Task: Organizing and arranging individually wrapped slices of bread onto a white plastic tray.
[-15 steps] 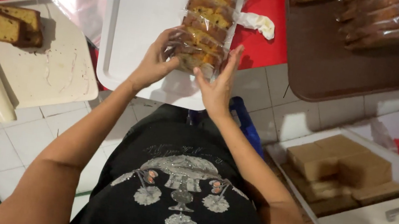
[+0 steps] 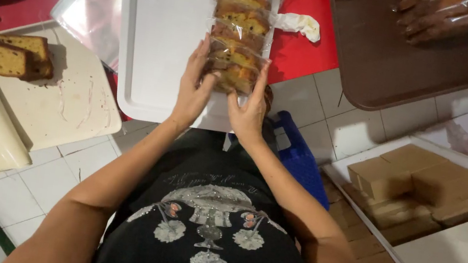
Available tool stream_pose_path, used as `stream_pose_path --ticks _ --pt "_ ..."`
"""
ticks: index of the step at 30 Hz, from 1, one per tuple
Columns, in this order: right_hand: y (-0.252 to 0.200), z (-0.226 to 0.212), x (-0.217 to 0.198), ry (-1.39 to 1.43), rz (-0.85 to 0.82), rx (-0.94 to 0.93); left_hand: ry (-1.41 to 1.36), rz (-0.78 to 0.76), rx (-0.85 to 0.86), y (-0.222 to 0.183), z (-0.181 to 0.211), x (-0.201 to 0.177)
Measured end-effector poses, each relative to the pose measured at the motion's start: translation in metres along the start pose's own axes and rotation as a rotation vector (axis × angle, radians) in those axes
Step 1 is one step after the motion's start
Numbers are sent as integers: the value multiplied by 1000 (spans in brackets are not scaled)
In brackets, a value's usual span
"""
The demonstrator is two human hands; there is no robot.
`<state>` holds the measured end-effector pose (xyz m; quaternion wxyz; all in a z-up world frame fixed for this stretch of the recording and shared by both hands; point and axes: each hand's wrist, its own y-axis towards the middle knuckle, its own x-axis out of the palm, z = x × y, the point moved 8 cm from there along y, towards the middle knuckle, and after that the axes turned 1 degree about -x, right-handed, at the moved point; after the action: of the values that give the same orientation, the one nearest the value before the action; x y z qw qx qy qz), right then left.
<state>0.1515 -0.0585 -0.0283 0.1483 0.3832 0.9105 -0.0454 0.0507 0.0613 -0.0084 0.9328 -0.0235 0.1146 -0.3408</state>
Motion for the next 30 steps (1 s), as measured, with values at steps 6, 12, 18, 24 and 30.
stream_pose_path --ticks 6,12,18,24,30 --pt "-6 21 -3 55 -5 10 60 -18 -112 0 25 -5" --pt "-6 18 1 -26 -53 -12 16 -59 -78 1 29 -2" --pt "0 21 -10 -12 3 -32 167 111 77 11 15 -13" --pt "34 10 -78 -89 93 -112 370 228 222 22 34 -7" --pt "112 -2 -179 -431 185 -484 357 169 434 82 72 65"
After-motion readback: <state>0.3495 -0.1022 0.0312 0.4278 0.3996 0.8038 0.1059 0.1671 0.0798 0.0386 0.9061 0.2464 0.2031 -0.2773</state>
